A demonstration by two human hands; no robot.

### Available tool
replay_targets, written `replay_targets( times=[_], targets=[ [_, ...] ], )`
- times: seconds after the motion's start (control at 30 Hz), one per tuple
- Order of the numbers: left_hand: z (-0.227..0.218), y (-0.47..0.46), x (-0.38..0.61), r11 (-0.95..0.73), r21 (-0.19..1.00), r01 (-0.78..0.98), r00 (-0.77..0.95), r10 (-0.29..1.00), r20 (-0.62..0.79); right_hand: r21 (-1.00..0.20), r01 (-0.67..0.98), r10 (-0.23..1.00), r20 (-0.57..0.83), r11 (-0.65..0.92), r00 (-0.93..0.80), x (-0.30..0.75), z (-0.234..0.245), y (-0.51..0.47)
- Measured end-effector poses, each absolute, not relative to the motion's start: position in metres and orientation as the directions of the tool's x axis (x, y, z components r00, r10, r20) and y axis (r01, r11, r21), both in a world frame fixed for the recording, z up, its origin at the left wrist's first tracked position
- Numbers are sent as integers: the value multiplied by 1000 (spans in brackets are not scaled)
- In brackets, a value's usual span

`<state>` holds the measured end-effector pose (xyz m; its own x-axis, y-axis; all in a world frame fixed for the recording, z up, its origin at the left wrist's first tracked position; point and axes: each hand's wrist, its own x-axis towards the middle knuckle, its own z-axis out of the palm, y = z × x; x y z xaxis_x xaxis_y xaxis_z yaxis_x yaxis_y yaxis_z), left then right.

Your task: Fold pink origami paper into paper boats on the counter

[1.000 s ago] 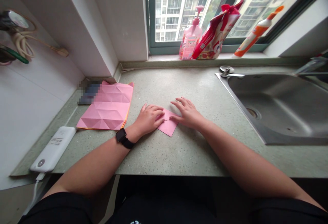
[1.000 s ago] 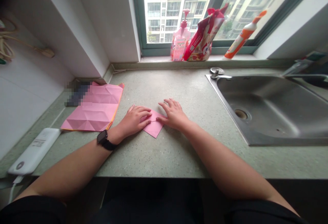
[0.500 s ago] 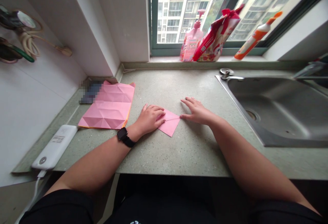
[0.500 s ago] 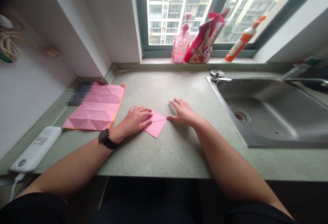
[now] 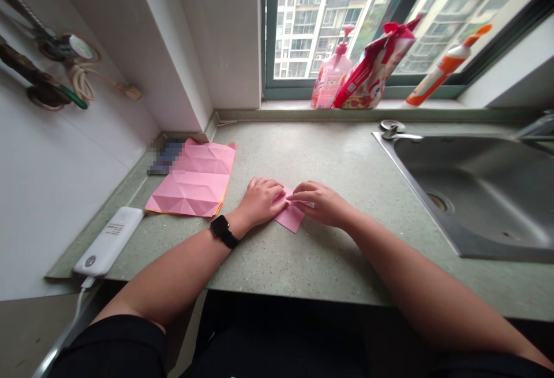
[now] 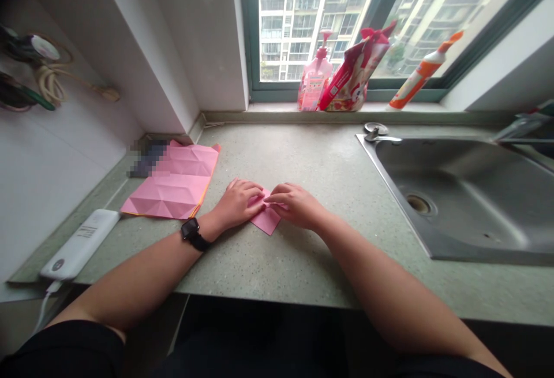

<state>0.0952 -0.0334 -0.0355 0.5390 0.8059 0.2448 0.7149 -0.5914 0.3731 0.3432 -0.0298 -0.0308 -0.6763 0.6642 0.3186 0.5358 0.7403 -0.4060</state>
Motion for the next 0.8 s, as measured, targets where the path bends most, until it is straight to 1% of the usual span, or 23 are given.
replay_targets(
  times=[0.2,0.43,0.63,0.8],
  targets=[
    [-38,-31,94,-604,366,708,556,796,240,-379,584,686,247,718,-684,336,-34,-30],
    [-43,-29,90,-603,366,709,563,796,222,-342,616,699,229,709,-678,335,-34,-30],
    [-42,-29,79,-558,332,760,548,826,133,-348,628,710,208,696,-673,335,-34,-29],
    [-42,-29,67,-557,296,776,562,824,77,-350,629,712,203,694,-672,335,-34,-29]
  ],
)
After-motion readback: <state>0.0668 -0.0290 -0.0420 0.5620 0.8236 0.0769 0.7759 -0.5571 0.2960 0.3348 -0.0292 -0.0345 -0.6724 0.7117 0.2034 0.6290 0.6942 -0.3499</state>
